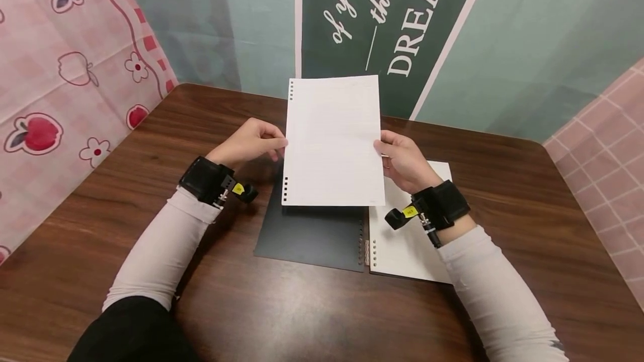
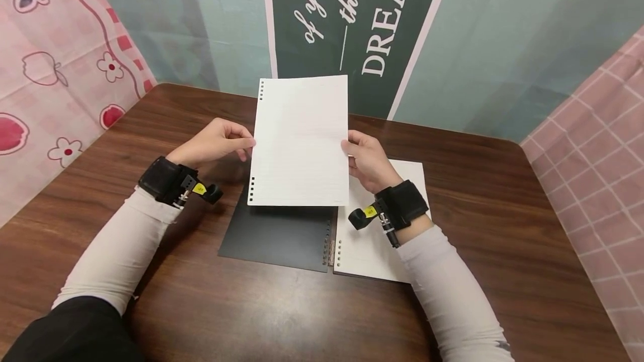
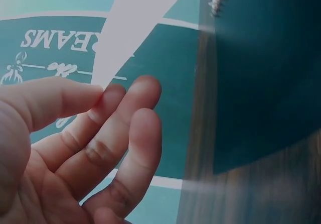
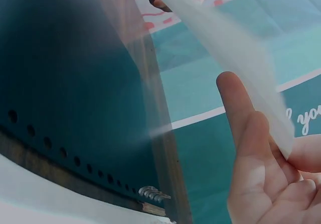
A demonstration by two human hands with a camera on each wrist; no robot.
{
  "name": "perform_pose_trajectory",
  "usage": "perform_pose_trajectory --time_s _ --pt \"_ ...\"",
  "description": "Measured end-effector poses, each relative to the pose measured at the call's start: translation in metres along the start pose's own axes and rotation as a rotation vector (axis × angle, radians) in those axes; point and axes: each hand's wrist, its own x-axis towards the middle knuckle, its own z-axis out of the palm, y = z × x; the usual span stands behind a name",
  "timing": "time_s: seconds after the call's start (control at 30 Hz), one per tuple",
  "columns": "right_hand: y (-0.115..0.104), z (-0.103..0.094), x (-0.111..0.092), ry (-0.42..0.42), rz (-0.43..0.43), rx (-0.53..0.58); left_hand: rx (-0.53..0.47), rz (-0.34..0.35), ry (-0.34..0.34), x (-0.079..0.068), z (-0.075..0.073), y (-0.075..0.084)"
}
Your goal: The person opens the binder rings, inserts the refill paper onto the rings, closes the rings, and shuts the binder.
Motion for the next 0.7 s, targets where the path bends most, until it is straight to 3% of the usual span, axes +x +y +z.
perform_pose_trajectory --time_s 0.2,0.43,0.7 --pt "-0.002 -0.008 -0.011 -0.015 -0.039 0.03 0.03 0.038 -0.015 0.0 0.004 0.006" --pt "-0.003 -0.013 -0.022 -0.016 -0.037 -0.015 0.043 0.055 -0.041 -0.001 0.009 0.008" --pt "0.003 -0.026 -0.041 -0.022 -0.072 0.006 0.038 0.123 -0.114 -0.002 0.021 0.015"
